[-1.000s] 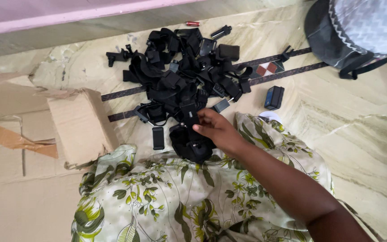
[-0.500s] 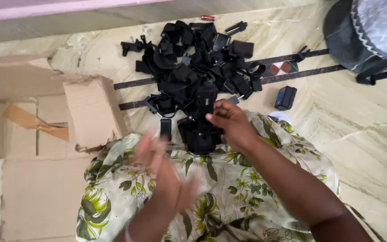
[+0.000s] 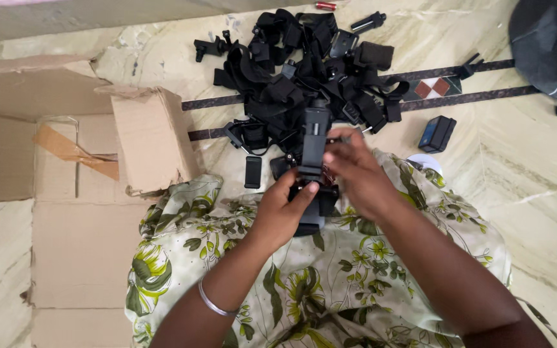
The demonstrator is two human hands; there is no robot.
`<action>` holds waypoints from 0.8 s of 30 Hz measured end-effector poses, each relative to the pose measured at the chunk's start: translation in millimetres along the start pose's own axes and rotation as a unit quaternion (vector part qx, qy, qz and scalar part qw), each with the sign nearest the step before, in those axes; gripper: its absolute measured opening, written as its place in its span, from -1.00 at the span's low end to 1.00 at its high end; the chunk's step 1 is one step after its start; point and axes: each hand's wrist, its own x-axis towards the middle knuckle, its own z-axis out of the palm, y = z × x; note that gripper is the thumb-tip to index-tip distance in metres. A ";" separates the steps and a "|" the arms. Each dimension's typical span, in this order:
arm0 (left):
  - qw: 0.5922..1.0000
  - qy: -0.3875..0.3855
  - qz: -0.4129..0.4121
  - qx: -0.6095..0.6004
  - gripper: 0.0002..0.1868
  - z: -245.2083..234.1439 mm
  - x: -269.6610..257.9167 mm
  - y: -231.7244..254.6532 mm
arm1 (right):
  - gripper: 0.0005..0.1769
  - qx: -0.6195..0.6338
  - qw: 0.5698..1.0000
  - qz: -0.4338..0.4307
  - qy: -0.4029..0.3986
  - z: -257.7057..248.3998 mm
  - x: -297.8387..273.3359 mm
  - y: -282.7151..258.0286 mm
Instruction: The person sits on the floor and assembles black straps by threading them through plastic buckles and attaching small electronic components. They handle each strap one at a time, adjusting the fit and securing the parts before placing the finished unit aside.
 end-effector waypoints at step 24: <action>0.999 -0.040 -0.013 0.020 -0.61 2.7 0.1 -3.1 | -0.84 -0.260 0.953 -0.146 0.048 -55.9 19.8 -33.1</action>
